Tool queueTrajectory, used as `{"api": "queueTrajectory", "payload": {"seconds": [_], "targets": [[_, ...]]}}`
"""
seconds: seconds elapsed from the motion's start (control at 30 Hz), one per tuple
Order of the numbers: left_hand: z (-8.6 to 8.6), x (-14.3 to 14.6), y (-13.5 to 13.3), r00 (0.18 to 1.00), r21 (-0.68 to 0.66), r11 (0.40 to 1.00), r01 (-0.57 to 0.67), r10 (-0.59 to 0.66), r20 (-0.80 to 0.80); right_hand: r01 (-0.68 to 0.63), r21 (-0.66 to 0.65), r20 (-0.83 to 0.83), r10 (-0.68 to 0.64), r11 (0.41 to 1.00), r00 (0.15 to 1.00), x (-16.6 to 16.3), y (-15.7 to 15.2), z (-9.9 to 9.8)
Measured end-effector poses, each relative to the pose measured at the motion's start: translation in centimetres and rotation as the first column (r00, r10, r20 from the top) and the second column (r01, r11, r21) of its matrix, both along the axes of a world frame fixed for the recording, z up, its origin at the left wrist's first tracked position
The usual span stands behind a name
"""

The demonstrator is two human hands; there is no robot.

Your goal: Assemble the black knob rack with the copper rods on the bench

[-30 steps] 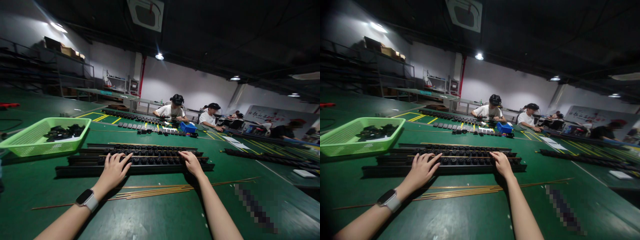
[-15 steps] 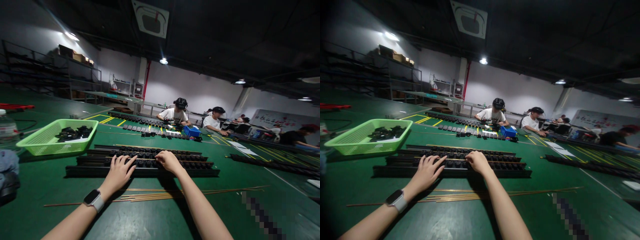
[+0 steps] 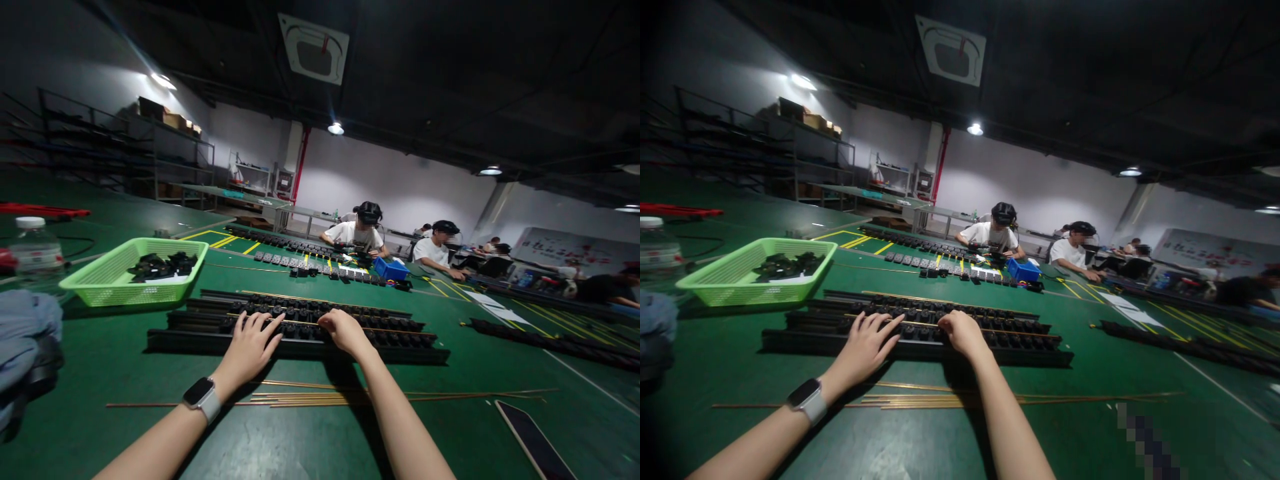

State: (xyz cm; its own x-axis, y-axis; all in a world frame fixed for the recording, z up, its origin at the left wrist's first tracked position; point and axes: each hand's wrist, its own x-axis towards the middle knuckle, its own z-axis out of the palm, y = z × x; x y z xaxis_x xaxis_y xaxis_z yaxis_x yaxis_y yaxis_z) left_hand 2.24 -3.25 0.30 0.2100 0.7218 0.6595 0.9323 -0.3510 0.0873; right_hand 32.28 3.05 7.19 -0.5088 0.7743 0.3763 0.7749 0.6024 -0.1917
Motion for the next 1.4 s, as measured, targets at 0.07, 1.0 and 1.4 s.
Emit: {"api": "queueTrajectory", "payload": {"seconds": [0.07,1.0,1.4], "targets": [[0.2,0.1,-0.1,1.0,-0.002,1.0,0.001,-0.001,0.001,0.013,0.026,0.017,-0.014,1.0,1.0,-0.6,-0.5,0.0],[1.0,-1.8,-0.9,0.98,-0.001,0.98,-0.197,0.197,0.034,0.04,0.212,-0.179,-0.001,0.977,0.984,-8.7,-3.8,-6.3],[0.3,-2.3,-0.5,0.916,-0.112,0.913,-0.392,0.399,0.044,0.089,0.286,-0.177,-0.039,0.954,0.984,-9.0,-3.8,-6.6]]}}
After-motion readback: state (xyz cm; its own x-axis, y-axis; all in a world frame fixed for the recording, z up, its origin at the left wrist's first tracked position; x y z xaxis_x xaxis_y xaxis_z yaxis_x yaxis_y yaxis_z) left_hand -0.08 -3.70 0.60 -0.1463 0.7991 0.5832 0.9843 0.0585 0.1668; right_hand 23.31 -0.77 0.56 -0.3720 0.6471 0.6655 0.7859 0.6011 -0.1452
